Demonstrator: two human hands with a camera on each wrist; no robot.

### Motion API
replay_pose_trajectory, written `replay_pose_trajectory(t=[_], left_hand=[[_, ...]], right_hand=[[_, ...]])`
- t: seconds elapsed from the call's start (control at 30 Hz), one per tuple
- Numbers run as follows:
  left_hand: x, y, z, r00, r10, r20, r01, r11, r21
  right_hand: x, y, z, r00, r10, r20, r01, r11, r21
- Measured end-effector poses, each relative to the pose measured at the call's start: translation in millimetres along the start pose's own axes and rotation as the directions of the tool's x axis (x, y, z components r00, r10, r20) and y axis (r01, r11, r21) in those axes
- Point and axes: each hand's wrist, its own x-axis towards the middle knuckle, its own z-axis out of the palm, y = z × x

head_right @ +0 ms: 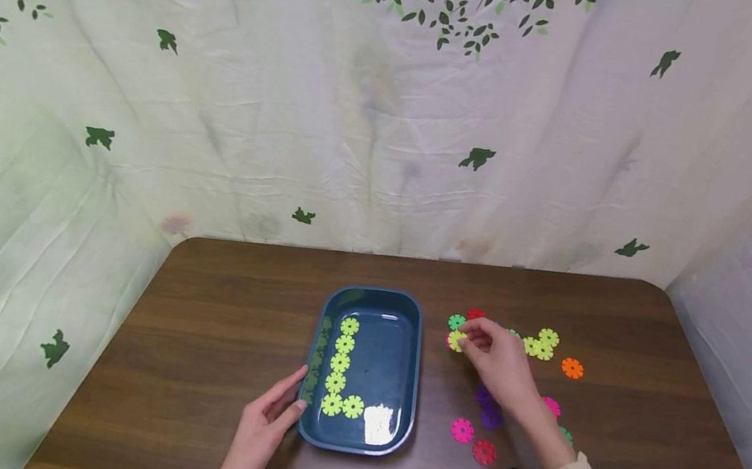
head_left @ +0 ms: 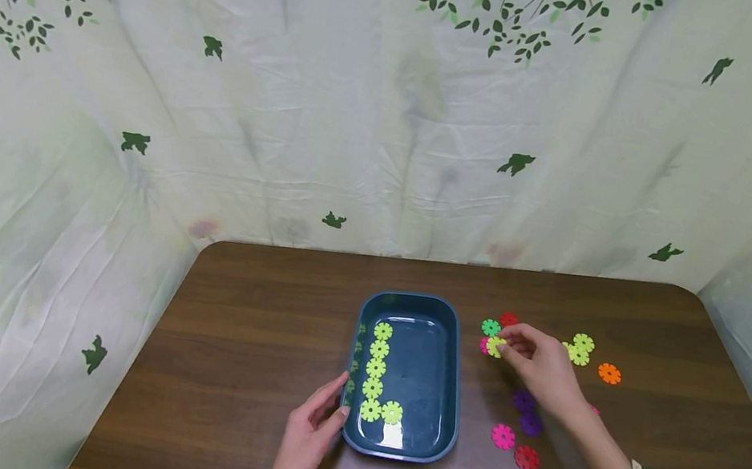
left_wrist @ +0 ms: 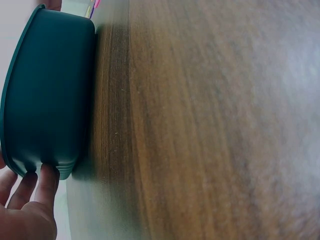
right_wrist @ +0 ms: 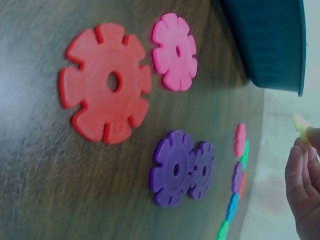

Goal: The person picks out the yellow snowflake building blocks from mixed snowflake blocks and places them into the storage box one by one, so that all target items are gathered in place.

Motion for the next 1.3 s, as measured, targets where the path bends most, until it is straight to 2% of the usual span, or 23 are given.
replay_pose_trajectory(t=[0.3, 0.5, 0.73, 0.83, 1.3], left_hand=[[1.7, -2.7, -0.3, 1.000, -0.010, -0.006, 0.010, 1.000, 0.027], [2.4, -2.1, 0.0, 0.999, -0.047, -0.013, 0.047, 0.998, 0.042], [2.6, -3.9, -0.1, 1.000, -0.006, -0.013, 0.006, 0.999, 0.035], [2.5, -3.6, 0.3, 1.000, -0.011, -0.019, 0.012, 0.999, 0.032], [0.0, -2.1, 0.0, 1.000, 0.018, -0.001, -0.018, 1.000, -0.020]], right_hand=[[2.6, -14.5, 0.4, 0.999, -0.034, -0.013, 0.034, 0.999, 0.025], [5.3, -24.5, 1.4, 0.999, -0.046, -0.020, 0.047, 0.997, 0.066], [8.6, -36.5, 5.6, 0.998, -0.061, 0.001, 0.061, 0.989, 0.133], [9.7, -41.4, 7.5, 0.997, -0.070, 0.015, 0.067, 0.987, 0.147], [15.4, -58.7, 18.1, 0.983, -0.150, 0.103, 0.136, 0.982, 0.127]])
